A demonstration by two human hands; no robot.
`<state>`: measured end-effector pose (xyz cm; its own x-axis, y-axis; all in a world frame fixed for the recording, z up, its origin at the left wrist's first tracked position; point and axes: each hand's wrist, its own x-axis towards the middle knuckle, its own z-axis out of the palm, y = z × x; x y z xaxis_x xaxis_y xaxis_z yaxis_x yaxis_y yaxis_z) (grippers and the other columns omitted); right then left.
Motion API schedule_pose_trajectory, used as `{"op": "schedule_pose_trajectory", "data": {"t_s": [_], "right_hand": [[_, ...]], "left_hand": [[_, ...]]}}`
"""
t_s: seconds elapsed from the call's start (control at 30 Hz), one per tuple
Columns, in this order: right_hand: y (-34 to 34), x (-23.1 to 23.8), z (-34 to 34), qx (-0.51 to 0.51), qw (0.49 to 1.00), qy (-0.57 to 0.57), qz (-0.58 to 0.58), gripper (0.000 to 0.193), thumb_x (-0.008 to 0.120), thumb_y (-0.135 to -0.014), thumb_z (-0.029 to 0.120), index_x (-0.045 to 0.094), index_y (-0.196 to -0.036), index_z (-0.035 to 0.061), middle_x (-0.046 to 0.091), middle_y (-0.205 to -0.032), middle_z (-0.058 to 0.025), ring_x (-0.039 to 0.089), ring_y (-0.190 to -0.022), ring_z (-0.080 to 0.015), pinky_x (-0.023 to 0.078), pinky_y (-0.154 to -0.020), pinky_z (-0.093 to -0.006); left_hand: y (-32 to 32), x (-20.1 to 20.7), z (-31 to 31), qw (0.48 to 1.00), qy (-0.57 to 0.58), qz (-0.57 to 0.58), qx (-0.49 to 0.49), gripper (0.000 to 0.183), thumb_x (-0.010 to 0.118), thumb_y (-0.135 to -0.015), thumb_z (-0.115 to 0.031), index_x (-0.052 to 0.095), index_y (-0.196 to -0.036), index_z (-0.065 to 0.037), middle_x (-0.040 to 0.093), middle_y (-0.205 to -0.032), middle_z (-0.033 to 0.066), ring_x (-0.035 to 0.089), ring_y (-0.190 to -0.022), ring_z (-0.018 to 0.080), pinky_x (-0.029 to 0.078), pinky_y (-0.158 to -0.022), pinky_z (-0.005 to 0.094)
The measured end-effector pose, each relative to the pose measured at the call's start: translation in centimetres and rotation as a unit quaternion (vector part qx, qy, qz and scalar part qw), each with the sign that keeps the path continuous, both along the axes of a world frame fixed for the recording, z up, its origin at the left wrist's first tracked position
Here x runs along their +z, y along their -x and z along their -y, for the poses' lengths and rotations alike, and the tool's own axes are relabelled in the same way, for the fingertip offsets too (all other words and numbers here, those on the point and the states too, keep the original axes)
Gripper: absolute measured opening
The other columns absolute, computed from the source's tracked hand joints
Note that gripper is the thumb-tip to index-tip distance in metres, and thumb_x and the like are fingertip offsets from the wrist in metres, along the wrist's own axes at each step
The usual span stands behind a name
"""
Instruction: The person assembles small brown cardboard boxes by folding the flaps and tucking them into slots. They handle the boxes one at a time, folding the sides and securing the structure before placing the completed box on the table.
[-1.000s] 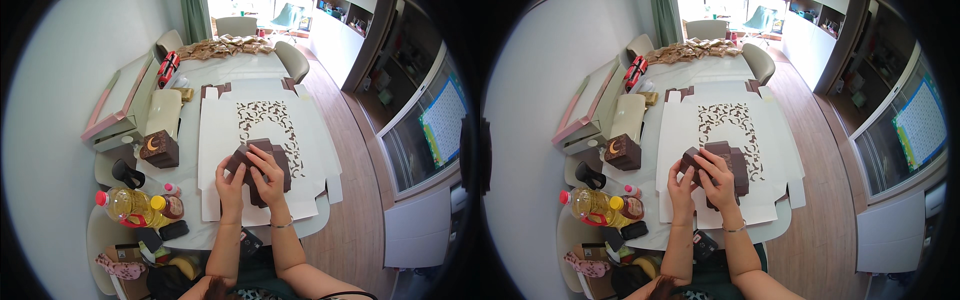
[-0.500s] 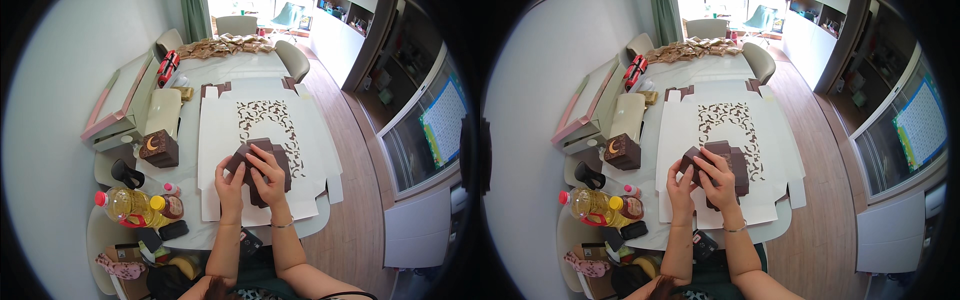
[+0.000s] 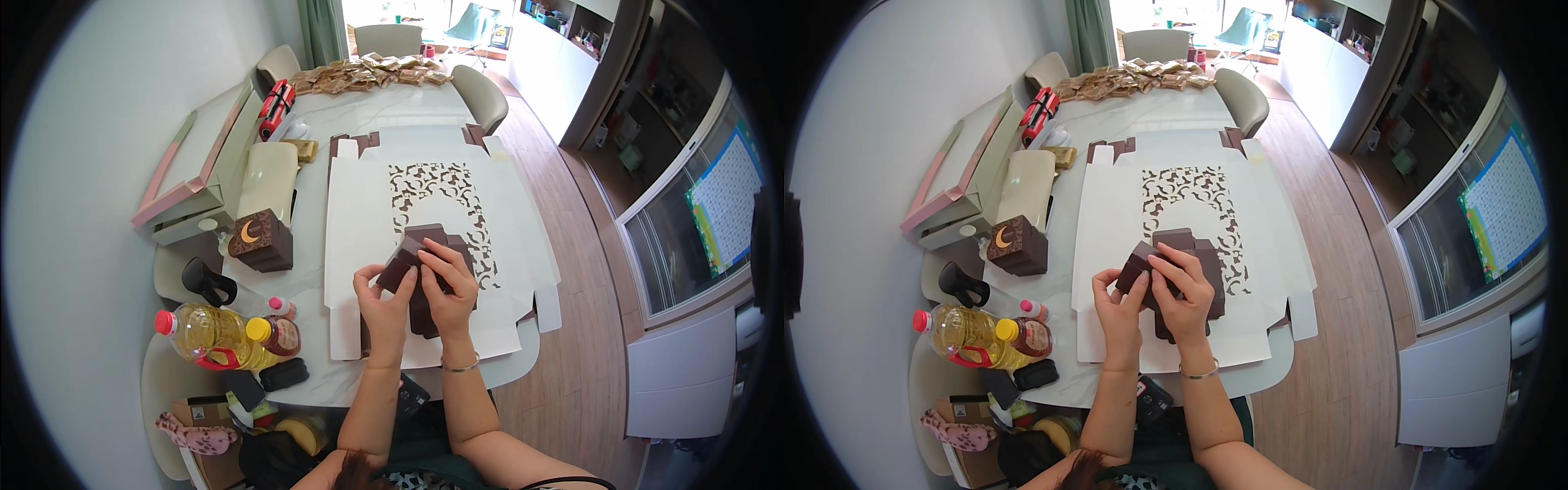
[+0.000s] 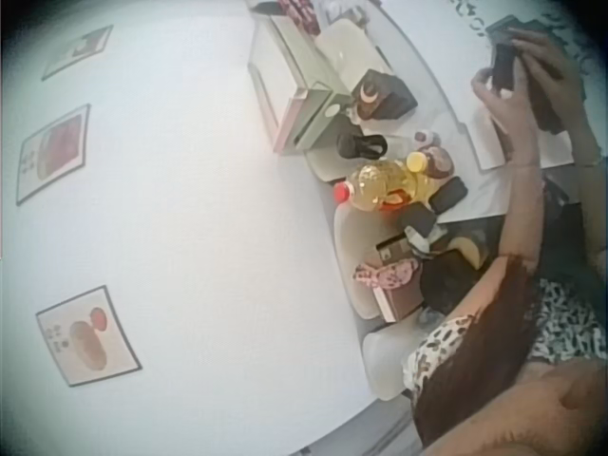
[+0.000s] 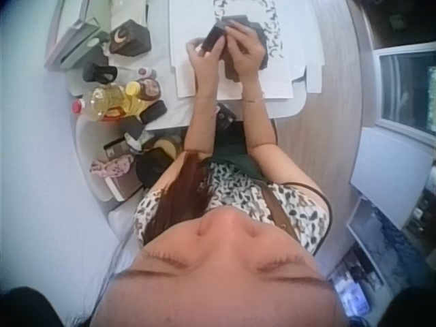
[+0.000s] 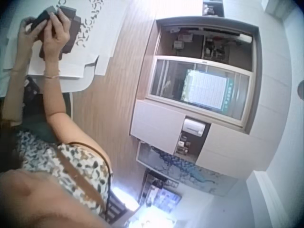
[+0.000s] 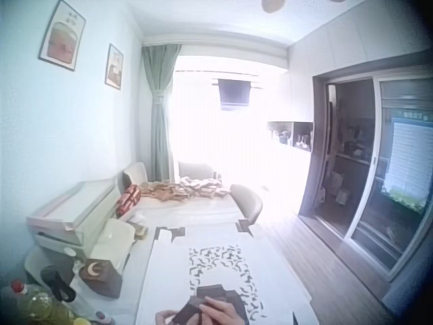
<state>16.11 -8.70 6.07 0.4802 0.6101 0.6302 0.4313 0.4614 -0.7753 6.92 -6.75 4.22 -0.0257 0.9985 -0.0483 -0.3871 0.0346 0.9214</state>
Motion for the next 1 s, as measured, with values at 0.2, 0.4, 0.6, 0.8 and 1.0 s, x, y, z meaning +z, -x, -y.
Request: {"op": "schedule_pose_trajectory", "data": {"t_s": [0.2,0.4,0.6,0.8,1.0], "right_hand": [[0.0,0.4,0.0,0.011,0.998,-0.007,0.055,0.023,0.069,-0.076,-0.002,0.074,-0.098,0.0048,0.067,-0.11,-0.0116,0.063,-0.098,-0.0228,0.051,-0.083,-0.0317],[0.1,-0.1,-0.3,0.027,0.996,-0.017,0.087,0.026,0.069,-0.075,-0.001,0.075,-0.1,0.0065,0.066,-0.114,-0.0116,0.061,-0.103,-0.0269,0.049,-0.089,-0.0347],[-0.3,0.9,0.4,0.138,0.985,0.044,0.093,0.042,0.07,-0.074,-0.002,0.07,-0.114,0.0091,0.055,-0.133,-0.0168,0.057,-0.117,-0.0331,0.049,-0.095,-0.0395],[-0.4,0.2,0.3,0.161,0.976,0.07,0.126,0.047,0.071,-0.072,-0.003,0.069,-0.116,0.0118,0.053,-0.135,-0.017,0.057,-0.118,-0.0324,0.05,-0.094,-0.0387],[-0.3,0.1,0.5,0.208,0.969,0.096,0.093,0.044,0.074,-0.07,-0.001,0.071,-0.112,0.01,0.057,-0.132,-0.0161,0.057,-0.119,-0.0302,0.047,-0.098,-0.0369]], "left_hand": [[0.3,1.0,0.4,0.998,0.031,0.043,-0.027,0.044,0.068,-0.086,-0.013,0.038,-0.118,-0.009,0.051,-0.113,0.0092,0.059,-0.093,0.0162,0.056,-0.068,0.0289],[0.6,1.3,0.3,0.998,0.021,0.046,-0.024,0.045,0.066,-0.087,-0.017,0.04,-0.124,-0.01,0.045,-0.121,0.0082,0.057,-0.099,0.0168,0.056,-0.071,0.0309],[0.8,2.2,0.1,0.998,0.048,0.029,-0.002,0.044,0.061,-0.092,-0.032,0.045,-0.126,-0.01,0.051,-0.121,0.0062,0.057,-0.102,0.0176,0.055,-0.069,0.0313],[1.9,1.1,-0.9,0.992,0.122,0.026,-0.038,0.051,0.053,-0.091,-0.054,0.053,-0.121,-0.013,0.059,-0.113,0.0059,0.058,-0.101,0.0199,0.055,-0.067,0.0334],[3.0,0.8,-1.6,0.986,0.153,0.018,-0.058,0.055,0.053,-0.088,-0.057,0.056,-0.119,-0.011,0.06,-0.11,0.0072,0.058,-0.102,0.0214,0.057,-0.067,0.0363]]}}
